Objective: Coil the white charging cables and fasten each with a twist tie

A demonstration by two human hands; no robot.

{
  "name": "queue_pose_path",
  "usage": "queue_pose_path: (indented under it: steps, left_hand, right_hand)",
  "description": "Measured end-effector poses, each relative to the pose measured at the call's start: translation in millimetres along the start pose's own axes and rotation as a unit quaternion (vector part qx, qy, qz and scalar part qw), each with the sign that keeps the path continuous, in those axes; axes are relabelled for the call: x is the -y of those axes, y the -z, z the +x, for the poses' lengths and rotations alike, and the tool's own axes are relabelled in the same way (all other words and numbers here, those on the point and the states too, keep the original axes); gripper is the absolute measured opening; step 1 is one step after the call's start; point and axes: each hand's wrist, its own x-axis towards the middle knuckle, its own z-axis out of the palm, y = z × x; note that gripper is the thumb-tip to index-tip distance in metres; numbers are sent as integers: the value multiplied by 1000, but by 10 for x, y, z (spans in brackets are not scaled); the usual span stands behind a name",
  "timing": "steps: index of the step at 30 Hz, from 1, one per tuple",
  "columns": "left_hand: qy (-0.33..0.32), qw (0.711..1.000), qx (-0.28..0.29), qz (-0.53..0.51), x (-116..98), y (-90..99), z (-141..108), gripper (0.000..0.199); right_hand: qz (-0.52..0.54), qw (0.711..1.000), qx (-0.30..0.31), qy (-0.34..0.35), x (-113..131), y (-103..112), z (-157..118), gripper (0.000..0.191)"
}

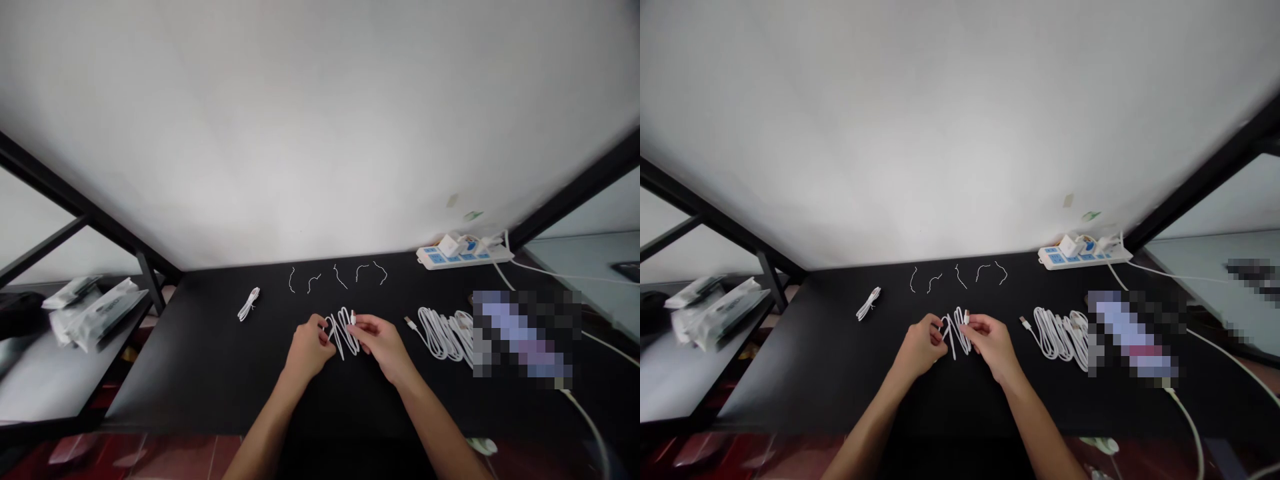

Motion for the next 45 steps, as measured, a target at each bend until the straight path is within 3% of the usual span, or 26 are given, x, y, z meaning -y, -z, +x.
queue_pose_path:
  steps: [3, 6, 13, 20, 31, 45]
  left_hand:
    - [22, 992, 16, -127, 153, 65, 5, 24]
    - [51, 969, 37, -238, 232, 74, -7, 15]
    - [28, 918, 58, -391, 237, -17, 15, 41]
    - [14, 922, 35, -386, 279, -118, 65, 46]
    - [-15, 921, 99, -376, 305, -19, 48, 46]
    - [-12, 915, 95, -391, 339, -35, 66, 38]
  right_hand:
    - [48, 998, 37, -1, 65, -4, -32, 41]
    - [28, 996, 79, -6, 96, -32, -49, 40]
    - [-59, 985, 163, 6, 21, -96, 13, 42]
    - [-109, 971, 213, 12, 11, -63, 91, 50]
    - [-128, 946, 297, 6, 43, -8, 146, 46]
    - [-115, 949, 292, 16, 46, -24, 133, 34]
